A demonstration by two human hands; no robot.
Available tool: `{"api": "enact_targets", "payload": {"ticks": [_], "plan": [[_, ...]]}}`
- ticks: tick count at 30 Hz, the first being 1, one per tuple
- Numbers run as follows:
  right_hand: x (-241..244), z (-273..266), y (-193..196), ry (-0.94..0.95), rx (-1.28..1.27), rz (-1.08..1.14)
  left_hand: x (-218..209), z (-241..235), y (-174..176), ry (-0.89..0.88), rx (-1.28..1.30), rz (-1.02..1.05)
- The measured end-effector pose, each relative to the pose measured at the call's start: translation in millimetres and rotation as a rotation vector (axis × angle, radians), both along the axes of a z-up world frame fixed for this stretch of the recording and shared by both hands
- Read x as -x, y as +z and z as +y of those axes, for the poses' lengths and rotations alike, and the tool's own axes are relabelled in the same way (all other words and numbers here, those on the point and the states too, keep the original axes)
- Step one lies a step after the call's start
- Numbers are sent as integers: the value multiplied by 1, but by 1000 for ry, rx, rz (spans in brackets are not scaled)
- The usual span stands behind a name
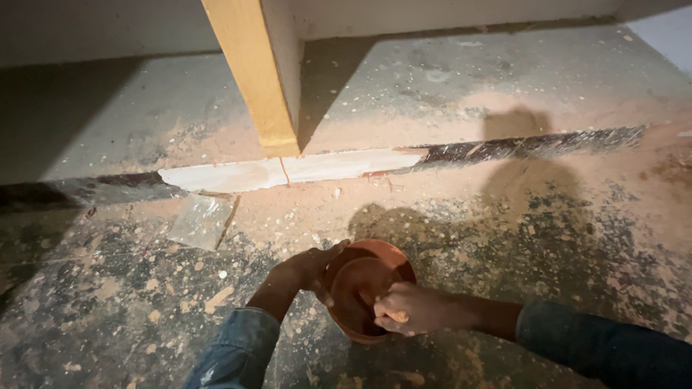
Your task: The person paints the edges and vertical supports of built-in wall shelves with reddish-brown paint using a brush. They repeatedly dip the brush into a small container and apply paint to the shelf frame, covering the yellow base coat.
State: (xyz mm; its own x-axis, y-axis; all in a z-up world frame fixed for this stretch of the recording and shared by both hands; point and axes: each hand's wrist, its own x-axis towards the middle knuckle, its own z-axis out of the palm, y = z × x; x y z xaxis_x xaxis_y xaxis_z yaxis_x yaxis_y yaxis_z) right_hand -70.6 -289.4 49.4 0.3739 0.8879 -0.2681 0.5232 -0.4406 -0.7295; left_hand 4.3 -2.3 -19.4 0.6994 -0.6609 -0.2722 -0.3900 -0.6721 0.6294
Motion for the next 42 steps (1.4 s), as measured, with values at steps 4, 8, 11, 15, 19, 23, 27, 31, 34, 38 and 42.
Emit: {"api": "enact_targets", "payload": {"ticks": [4,8,11,15,19,23,27,31,34,38,42], "plan": [[-7,-1,15,-50,-136,-77,2,2,-1,71,5,121],[-29,-20,31,-91,-256,-33,5,2,9,73,40,200],[-48,-44,42,-182,-204,68,4,2,15,30,23,152],[-58,-71,46,-271,-254,98,8,4,19,91,-18,214],[-64,-89,58,-313,-83,20,4,4,24,57,3,195],[-62,-94,72,-341,-72,70,7,5,22,93,62,268],[-66,-99,88,-292,-65,57,5,6,19,113,43,270],[-67,-104,95,-263,-93,72,5,7,17,82,70,232],[-68,-109,99,-274,-54,60,4,6,14,63,52,206],[-69,-111,113,-208,-97,23,2,7,9,76,40,226],[-55,-103,137,-200,-112,-408,-1,7,12,1,27,160]]}}
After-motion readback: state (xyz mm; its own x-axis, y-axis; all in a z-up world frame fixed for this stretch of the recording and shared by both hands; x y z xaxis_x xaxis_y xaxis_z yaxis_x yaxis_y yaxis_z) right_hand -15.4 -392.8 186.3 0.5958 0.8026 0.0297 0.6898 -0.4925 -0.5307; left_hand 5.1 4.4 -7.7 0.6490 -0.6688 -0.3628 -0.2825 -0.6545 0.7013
